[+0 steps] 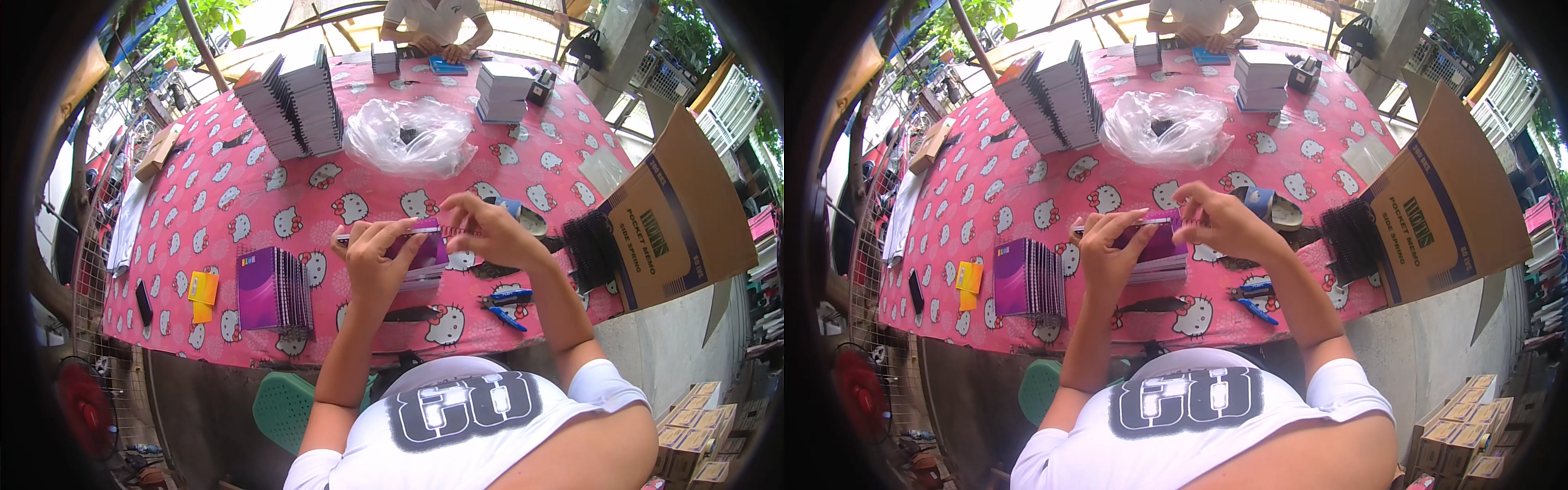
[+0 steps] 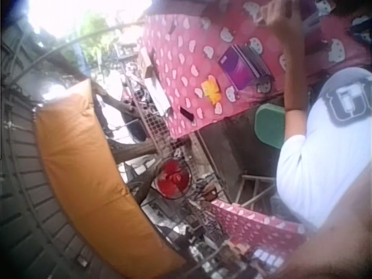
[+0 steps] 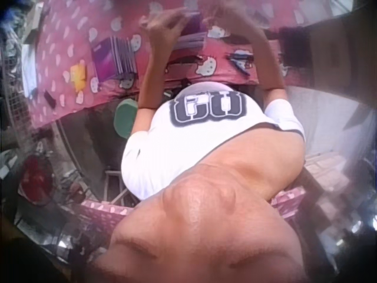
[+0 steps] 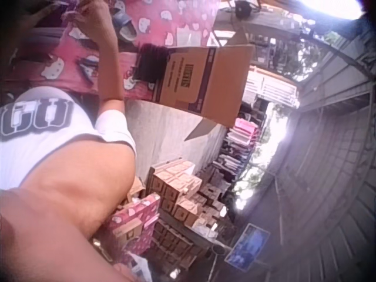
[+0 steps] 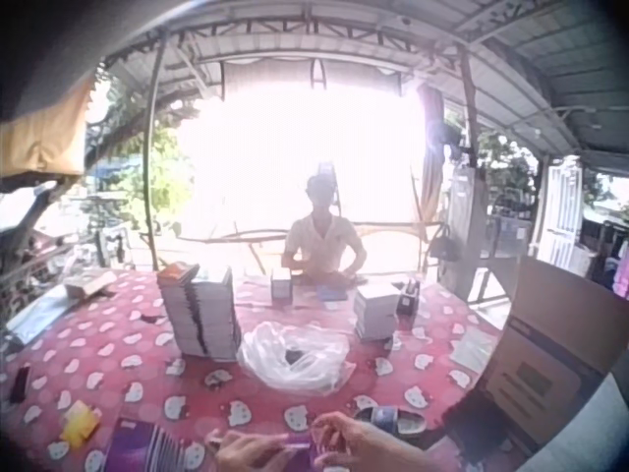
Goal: The person binds notebooks by threading a spiral wire through the holes of several small notebooks and then uses a blue tool to bend the wire ends to secure them.
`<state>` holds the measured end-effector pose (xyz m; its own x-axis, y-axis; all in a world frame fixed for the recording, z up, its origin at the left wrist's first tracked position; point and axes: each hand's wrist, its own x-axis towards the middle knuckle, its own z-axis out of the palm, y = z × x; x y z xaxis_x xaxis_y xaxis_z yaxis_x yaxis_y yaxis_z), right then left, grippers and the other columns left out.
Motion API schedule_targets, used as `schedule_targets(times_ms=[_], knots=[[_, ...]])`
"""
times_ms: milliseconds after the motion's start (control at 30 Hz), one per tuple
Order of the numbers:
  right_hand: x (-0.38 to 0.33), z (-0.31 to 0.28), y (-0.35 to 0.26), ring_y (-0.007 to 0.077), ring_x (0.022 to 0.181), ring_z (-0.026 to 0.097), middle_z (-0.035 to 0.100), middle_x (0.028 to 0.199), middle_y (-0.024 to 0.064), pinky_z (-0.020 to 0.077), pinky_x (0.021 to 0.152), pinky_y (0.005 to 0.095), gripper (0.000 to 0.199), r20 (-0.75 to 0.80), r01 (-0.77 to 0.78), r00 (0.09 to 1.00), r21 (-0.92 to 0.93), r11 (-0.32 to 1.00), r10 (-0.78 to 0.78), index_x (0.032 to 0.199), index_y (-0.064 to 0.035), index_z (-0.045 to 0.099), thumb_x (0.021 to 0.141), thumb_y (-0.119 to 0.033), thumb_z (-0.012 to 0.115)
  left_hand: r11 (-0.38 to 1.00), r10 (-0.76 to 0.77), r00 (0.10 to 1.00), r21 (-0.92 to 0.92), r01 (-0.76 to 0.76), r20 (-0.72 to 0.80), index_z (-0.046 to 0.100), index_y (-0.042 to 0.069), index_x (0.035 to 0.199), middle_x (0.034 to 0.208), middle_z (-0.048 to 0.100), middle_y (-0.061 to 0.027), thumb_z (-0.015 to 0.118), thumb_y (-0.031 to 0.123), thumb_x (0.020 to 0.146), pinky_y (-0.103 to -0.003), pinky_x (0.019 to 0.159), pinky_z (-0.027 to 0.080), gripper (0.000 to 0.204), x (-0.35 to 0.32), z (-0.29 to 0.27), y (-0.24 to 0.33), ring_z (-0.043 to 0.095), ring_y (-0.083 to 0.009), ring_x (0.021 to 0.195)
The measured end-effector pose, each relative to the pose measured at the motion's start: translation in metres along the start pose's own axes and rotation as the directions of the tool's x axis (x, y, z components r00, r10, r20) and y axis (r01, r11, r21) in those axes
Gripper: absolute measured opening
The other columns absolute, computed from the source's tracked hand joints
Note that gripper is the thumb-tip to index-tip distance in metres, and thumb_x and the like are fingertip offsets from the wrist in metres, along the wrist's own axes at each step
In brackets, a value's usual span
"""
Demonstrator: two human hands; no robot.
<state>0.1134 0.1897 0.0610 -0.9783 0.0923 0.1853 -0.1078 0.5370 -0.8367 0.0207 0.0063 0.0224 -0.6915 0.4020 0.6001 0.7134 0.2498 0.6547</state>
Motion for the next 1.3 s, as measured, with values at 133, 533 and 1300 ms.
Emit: schedule_targets(times_ms=[133,533,1300], knots=[[-0.001,0.012,0.01,0.0249,0.075,0.064,0.06,0.089,0.0079,0.0499,0.063,0.0352,0.029,-0.103,0.208,0.959,-0.38,0.901,-0.265,0.105,-0.0057,0.055,0.084,-0.021,0.068,1.0,0.013,1.0,0.021,-0.013,-0.005,0.073,0.01,0.089,0.082,0.069,-0.0009,0.081,0.016,0.068,-0.028,0.077,0.042,0.023,0.001,-0.002,0.006,0.057,-0.0164,0.079],[0.008,0.03,0.0,0.0283,0.075,0.061,0.058,0.085,0.0102,0.0479,0.063,0.0357,0.022,-0.152,0.201,0.95,-0.366,0.909,-0.272,0.092,-0.0034,0.059,0.078,-0.015,0.072,1.0,0.018,1.0,0.024,-0.017,-0.013,0.073,0.016,0.082,0.079,0.069,0.0046,0.08,0.02,0.069,-0.038,0.093,0.027,0.015,-0.001,-0.004,-0.001,0.059,-0.0129,0.078],[-0.069,-0.07,0.173,0.0357,0.1,0.061,0.064,0.104,0.0178,0.0489,0.083,0.0439,0.051,-0.218,-0.378,0.918,-0.737,0.56,0.332,0.114,-0.0056,0.057,0.069,-0.02,0.077,0.988,-0.021,0.99,-0.148,0.041,0.14,0.073,0.009,0.09,0.082,0.069,-0.0018,0.083,0.015,0.065,-0.034,0.085,0.04,0.027,0.01,-0.007,0.0,0.061,-0.0171,0.079]])
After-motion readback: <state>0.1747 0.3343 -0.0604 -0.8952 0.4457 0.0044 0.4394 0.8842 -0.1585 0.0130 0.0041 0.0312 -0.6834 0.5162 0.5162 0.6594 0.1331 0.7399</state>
